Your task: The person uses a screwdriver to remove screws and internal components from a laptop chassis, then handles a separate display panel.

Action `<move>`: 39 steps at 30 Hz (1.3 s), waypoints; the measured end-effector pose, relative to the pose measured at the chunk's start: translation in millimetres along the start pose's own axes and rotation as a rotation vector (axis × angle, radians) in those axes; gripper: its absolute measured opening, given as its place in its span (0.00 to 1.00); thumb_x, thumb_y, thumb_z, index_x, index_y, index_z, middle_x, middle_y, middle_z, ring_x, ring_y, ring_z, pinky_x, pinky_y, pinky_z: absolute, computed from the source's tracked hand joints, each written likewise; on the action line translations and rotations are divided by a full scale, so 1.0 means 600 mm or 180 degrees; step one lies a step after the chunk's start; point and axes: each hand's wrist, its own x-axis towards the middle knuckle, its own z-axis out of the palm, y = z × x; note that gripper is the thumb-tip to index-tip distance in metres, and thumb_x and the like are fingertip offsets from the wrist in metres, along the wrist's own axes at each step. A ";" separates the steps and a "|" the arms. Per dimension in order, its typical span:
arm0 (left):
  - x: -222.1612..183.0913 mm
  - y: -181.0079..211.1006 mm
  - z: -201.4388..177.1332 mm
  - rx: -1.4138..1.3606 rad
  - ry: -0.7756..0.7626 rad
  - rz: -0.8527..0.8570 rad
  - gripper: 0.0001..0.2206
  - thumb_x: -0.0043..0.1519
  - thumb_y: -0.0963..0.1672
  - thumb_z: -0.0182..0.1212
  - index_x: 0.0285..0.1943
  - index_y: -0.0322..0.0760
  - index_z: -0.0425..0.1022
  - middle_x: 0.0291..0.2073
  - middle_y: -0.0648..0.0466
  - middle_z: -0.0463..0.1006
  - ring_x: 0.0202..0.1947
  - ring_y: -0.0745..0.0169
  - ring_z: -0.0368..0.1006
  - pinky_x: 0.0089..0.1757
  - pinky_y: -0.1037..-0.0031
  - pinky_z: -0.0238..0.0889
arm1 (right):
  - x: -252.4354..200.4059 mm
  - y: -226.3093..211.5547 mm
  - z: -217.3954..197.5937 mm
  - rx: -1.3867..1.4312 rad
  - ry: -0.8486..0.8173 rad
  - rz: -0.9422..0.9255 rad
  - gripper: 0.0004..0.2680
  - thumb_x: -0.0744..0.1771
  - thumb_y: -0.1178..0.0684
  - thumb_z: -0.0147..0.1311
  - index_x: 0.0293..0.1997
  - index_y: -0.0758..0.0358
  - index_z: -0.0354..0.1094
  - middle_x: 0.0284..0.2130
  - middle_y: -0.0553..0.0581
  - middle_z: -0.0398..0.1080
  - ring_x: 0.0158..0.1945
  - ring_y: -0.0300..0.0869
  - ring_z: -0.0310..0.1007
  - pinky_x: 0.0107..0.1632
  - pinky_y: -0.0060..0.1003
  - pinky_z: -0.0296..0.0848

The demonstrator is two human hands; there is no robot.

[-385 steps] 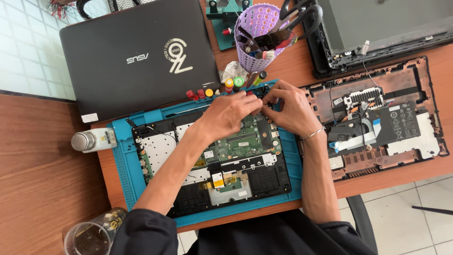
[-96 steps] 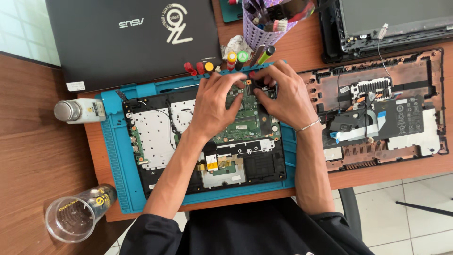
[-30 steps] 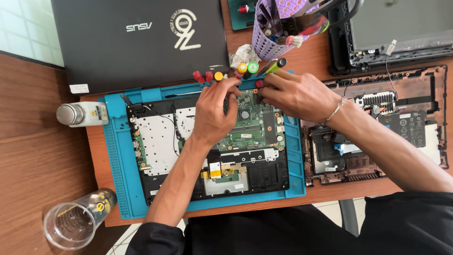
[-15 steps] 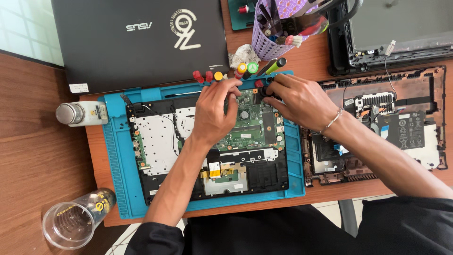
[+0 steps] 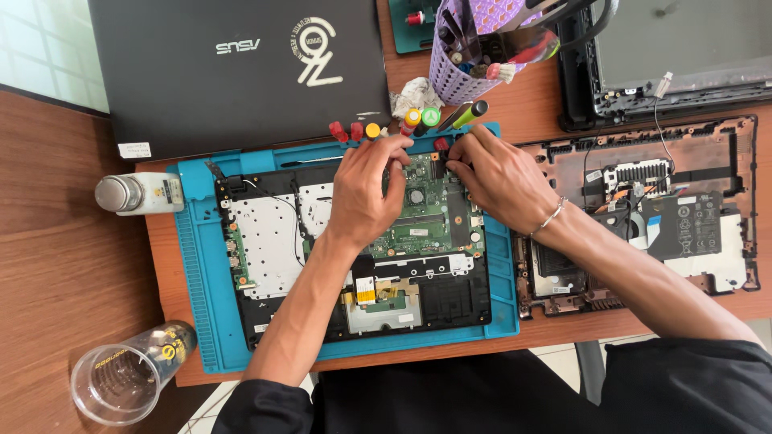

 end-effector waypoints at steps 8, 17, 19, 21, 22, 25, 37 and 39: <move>-0.001 0.002 0.000 -0.0029 -0.0005 0.0003 0.14 0.63 0.34 0.56 0.56 0.35 0.71 0.36 0.54 0.79 0.40 0.54 0.75 0.44 0.63 0.63 | -0.015 -0.010 -0.002 0.0154 0.0026 0.0169 0.06 0.67 0.56 0.59 0.40 0.68 0.67 0.34 0.59 0.68 0.36 0.50 0.74 0.38 0.46 0.71; -0.001 0.001 -0.001 -0.0001 -0.0029 0.0006 0.14 0.63 0.34 0.55 0.56 0.36 0.71 0.36 0.54 0.79 0.40 0.53 0.75 0.44 0.63 0.63 | -0.005 -0.015 0.007 0.0319 0.0217 0.0386 0.07 0.65 0.54 0.63 0.38 0.67 0.69 0.31 0.57 0.68 0.35 0.50 0.72 0.37 0.45 0.70; 0.000 0.001 -0.001 0.0002 -0.0024 0.0031 0.14 0.63 0.34 0.55 0.56 0.36 0.70 0.37 0.54 0.79 0.40 0.53 0.75 0.45 0.63 0.63 | -0.003 -0.012 0.009 0.0262 0.0171 0.0490 0.07 0.66 0.55 0.62 0.37 0.67 0.69 0.30 0.57 0.68 0.33 0.50 0.71 0.36 0.46 0.69; 0.001 0.000 0.000 0.0007 -0.0038 0.0015 0.14 0.63 0.34 0.56 0.56 0.36 0.71 0.37 0.54 0.79 0.40 0.53 0.75 0.44 0.63 0.63 | -0.004 -0.010 0.013 0.0254 0.0276 0.0414 0.07 0.66 0.55 0.62 0.38 0.67 0.69 0.31 0.58 0.68 0.34 0.50 0.71 0.37 0.46 0.69; 0.000 0.000 0.000 0.0010 -0.0044 0.0003 0.14 0.63 0.34 0.56 0.57 0.36 0.71 0.37 0.54 0.80 0.39 0.53 0.75 0.44 0.63 0.63 | -0.005 -0.010 0.015 0.0252 0.0324 0.0376 0.07 0.66 0.55 0.62 0.38 0.67 0.69 0.31 0.58 0.68 0.34 0.50 0.71 0.37 0.46 0.69; -0.001 0.001 -0.001 0.0024 -0.0016 0.0036 0.14 0.63 0.34 0.56 0.56 0.36 0.71 0.37 0.54 0.80 0.40 0.53 0.74 0.44 0.63 0.63 | -0.009 -0.011 0.017 0.0294 0.0329 0.0502 0.07 0.66 0.55 0.63 0.38 0.67 0.69 0.30 0.57 0.67 0.33 0.49 0.70 0.36 0.45 0.68; 0.000 0.000 0.001 0.0091 -0.0083 0.0060 0.14 0.63 0.34 0.57 0.56 0.37 0.71 0.36 0.57 0.79 0.40 0.57 0.74 0.44 0.64 0.62 | -0.016 -0.016 0.024 0.0233 0.0483 0.0512 0.07 0.66 0.56 0.63 0.38 0.66 0.69 0.31 0.56 0.68 0.34 0.47 0.71 0.37 0.42 0.70; 0.002 0.001 -0.001 0.0178 -0.0246 0.0199 0.15 0.61 0.35 0.60 0.56 0.37 0.72 0.38 0.57 0.78 0.41 0.57 0.74 0.44 0.64 0.60 | -0.016 -0.017 0.025 0.0260 0.0548 0.0491 0.06 0.66 0.56 0.63 0.38 0.66 0.69 0.32 0.56 0.68 0.35 0.47 0.72 0.38 0.42 0.70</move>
